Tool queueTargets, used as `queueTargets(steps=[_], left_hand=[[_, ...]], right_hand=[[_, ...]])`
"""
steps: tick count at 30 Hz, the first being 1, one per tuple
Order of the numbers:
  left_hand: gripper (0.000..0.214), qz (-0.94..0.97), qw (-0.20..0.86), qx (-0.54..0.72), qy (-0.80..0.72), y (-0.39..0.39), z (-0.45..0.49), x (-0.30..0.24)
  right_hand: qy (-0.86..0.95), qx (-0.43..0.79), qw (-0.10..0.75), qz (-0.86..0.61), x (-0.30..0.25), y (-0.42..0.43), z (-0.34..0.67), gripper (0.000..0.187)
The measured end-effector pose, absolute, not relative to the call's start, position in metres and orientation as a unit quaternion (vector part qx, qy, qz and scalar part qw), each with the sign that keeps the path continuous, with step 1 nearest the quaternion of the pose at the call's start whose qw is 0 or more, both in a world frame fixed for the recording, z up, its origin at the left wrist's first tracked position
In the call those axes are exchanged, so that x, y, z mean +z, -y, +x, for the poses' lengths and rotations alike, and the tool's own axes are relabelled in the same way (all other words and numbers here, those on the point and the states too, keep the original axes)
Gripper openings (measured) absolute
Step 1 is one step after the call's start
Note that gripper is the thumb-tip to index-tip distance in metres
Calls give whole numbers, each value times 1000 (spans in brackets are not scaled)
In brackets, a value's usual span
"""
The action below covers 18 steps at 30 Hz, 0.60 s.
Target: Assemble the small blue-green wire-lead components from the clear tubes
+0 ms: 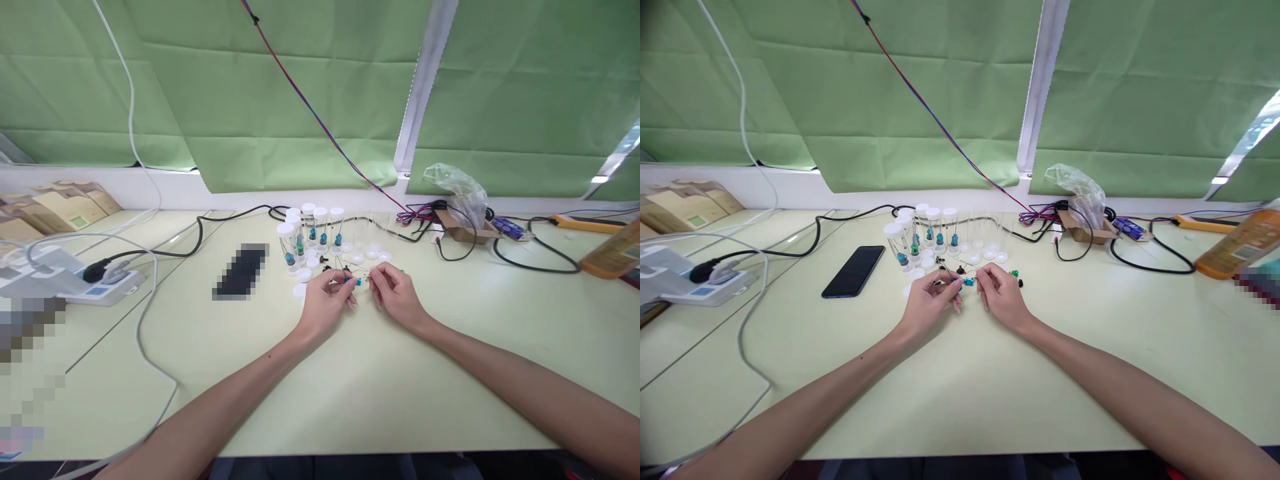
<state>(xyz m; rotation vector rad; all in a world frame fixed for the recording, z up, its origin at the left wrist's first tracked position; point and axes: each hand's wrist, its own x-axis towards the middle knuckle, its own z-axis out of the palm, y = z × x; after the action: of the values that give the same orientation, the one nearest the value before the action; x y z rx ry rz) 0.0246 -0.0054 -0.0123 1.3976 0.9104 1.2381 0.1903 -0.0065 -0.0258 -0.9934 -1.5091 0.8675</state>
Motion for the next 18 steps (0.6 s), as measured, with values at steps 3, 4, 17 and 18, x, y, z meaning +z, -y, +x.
queueTargets(steps=[3, 4, 17, 18], left_hand=[[20, 596, 481, 517, -383, 6, 24, -14], [20, 602, 471, 517, -385, 6, 24, -15], [18, 672, 376, 512, -381, 4, 20, -23], [18, 673, 374, 511, -381, 4, 20, -23]], right_hand=[[635, 364, 537, -420, -26, 7, 191, 31], [636, 364, 537, -418, -26, 7, 191, 32], [592, 443, 545, -395, -25, 7, 188, 35], [581, 461, 544, -392, -25, 7, 188, 36]])
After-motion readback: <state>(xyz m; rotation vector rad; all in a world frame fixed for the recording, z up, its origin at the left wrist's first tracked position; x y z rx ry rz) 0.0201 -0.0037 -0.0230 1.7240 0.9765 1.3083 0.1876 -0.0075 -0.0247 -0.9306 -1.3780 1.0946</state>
